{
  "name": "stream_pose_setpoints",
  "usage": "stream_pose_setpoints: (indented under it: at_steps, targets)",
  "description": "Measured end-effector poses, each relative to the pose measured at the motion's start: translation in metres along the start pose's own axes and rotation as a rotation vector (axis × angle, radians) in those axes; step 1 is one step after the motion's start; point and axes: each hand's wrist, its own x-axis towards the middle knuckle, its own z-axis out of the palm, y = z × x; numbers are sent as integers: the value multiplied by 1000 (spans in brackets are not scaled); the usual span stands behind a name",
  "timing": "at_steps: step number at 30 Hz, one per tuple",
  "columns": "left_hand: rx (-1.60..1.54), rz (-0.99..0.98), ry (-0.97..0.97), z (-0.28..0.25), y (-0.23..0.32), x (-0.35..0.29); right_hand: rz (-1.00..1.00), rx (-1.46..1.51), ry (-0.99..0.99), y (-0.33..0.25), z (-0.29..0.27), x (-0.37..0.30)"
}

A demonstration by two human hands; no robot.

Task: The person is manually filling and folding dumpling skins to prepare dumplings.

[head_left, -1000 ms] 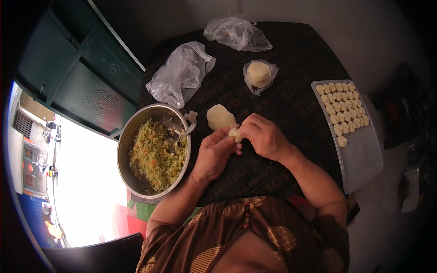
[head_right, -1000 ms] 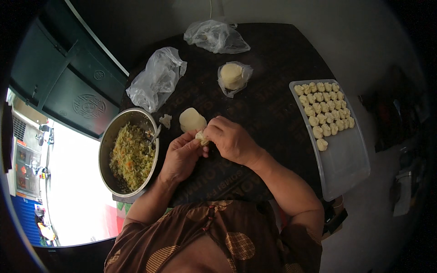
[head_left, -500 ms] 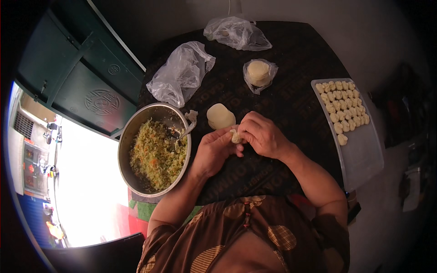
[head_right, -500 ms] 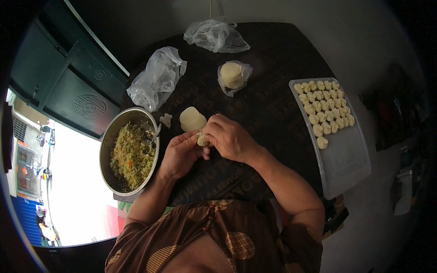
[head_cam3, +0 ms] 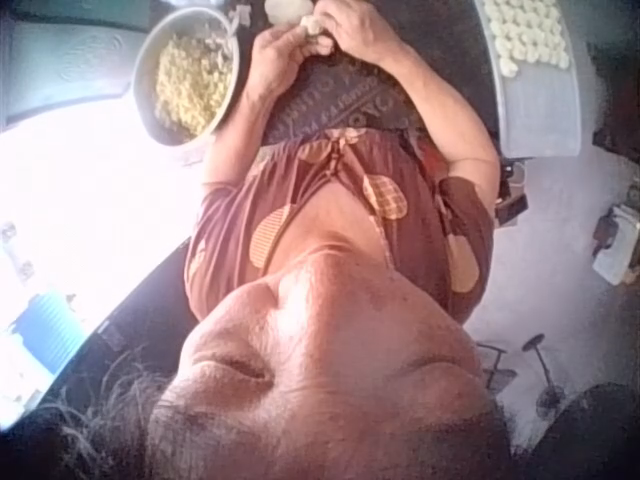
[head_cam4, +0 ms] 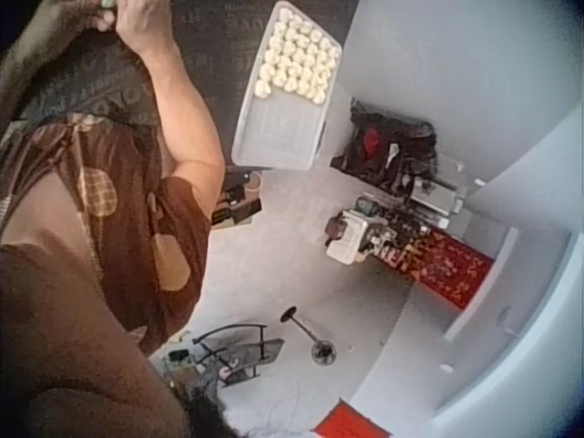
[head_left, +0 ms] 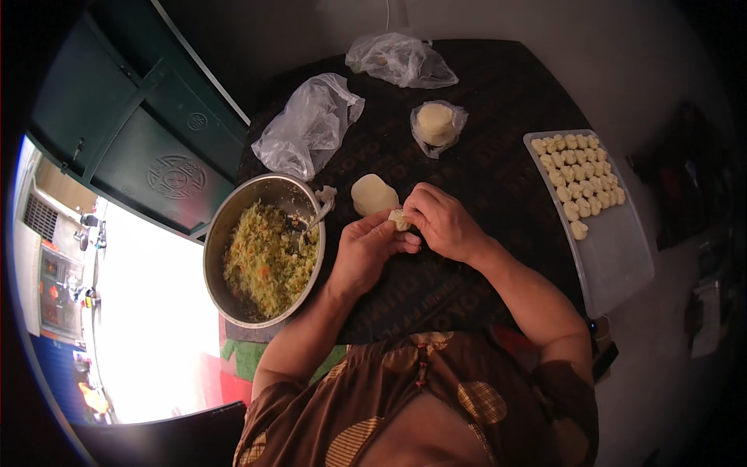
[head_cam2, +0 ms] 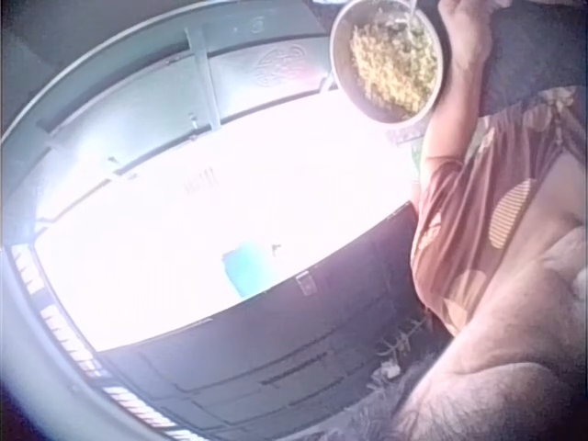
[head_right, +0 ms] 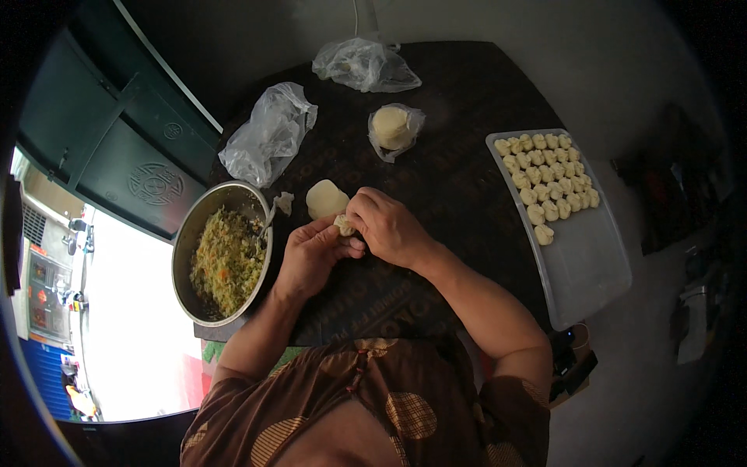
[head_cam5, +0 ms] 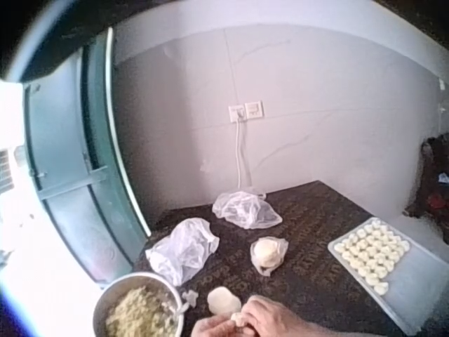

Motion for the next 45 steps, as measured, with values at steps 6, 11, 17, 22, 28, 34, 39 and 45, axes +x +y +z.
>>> stream_pose_setpoints:
  at_steps: [6, 11, 17, 22, 28, 34, 39, 45]
  targets:
    - [-24, -68, 28, -1, 2, 0, -25, -12, -30, 3, 2, -1]
    - [-43, -97, 18, -9, -2, 0, -62, -32, -70, 3, 2, -3]
    - [-45, -103, 12, -11, -3, -1, -71, -39, -101, -2, 1, -2]
    - [-38, -96, 20, -10, -3, 0, -89, -53, -109, -3, 2, -2]
    - [-29, -33, 15, -17, -7, 5, -107, -29, -32, 3, 5, -1]
    - [-132, 78, -3, -11, -5, 5, -23, 43, 47, 10, -3, -1]
    - [-150, 135, -16, -15, -8, 4, 76, 75, -54, 6, -8, 1]
    - [-137, 139, -79, -12, -11, 6, -87, -62, -89, -4, -4, 1]
